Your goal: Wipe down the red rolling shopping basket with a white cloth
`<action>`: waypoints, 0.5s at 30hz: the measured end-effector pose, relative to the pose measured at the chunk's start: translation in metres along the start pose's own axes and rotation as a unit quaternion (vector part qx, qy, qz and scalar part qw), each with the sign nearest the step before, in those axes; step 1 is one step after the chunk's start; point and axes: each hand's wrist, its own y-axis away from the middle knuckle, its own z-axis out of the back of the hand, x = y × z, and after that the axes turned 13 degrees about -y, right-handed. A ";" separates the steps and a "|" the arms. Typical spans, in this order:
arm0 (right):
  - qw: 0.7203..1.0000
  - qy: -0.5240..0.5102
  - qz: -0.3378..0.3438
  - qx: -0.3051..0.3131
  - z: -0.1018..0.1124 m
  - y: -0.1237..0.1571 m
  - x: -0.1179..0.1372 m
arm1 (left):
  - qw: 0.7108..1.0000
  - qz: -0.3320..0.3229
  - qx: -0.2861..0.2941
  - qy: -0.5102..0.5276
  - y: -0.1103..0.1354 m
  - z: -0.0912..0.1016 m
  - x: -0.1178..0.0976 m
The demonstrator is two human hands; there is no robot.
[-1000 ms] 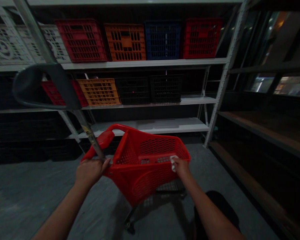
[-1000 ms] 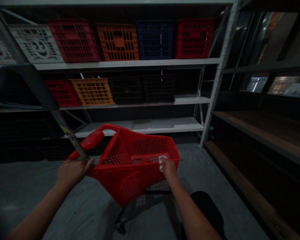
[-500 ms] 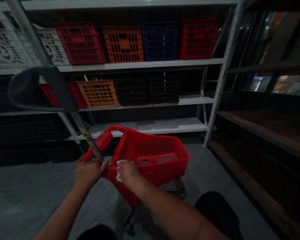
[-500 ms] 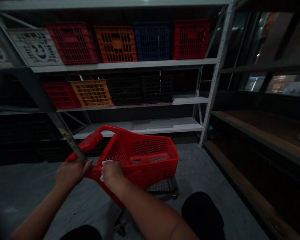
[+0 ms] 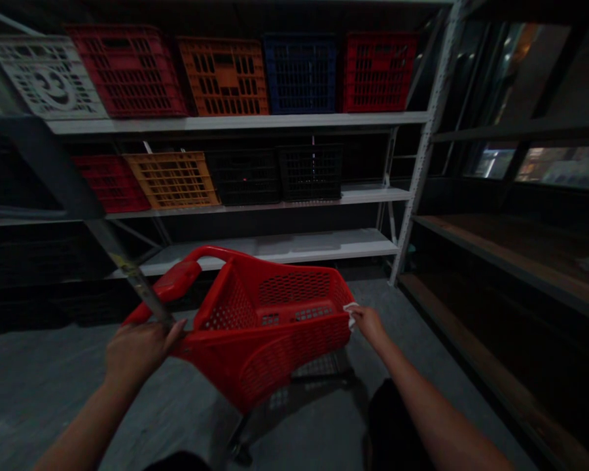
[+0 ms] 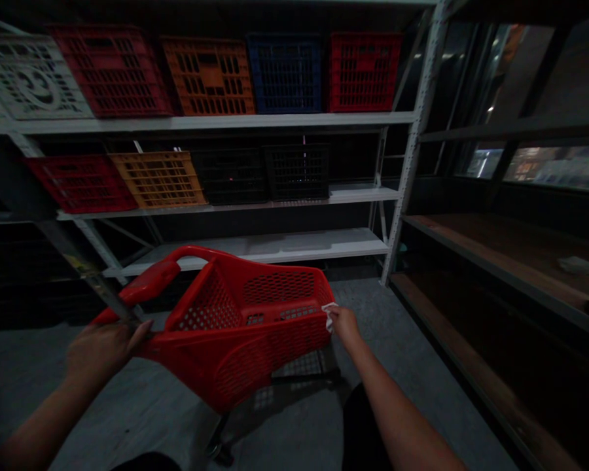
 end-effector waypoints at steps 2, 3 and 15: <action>0.999 0.003 -0.004 -0.045 -0.001 0.001 -0.008 | 1.000 0.012 0.013 0.001 -0.001 0.003 -0.002; 0.998 0.005 -0.005 -0.070 -0.008 0.003 -0.010 | 1.000 0.014 0.016 -0.001 -0.001 0.005 -0.003; 0.993 -0.022 0.011 -0.118 -0.023 0.002 -0.013 | 1.000 0.008 -0.020 0.021 0.001 0.005 -0.006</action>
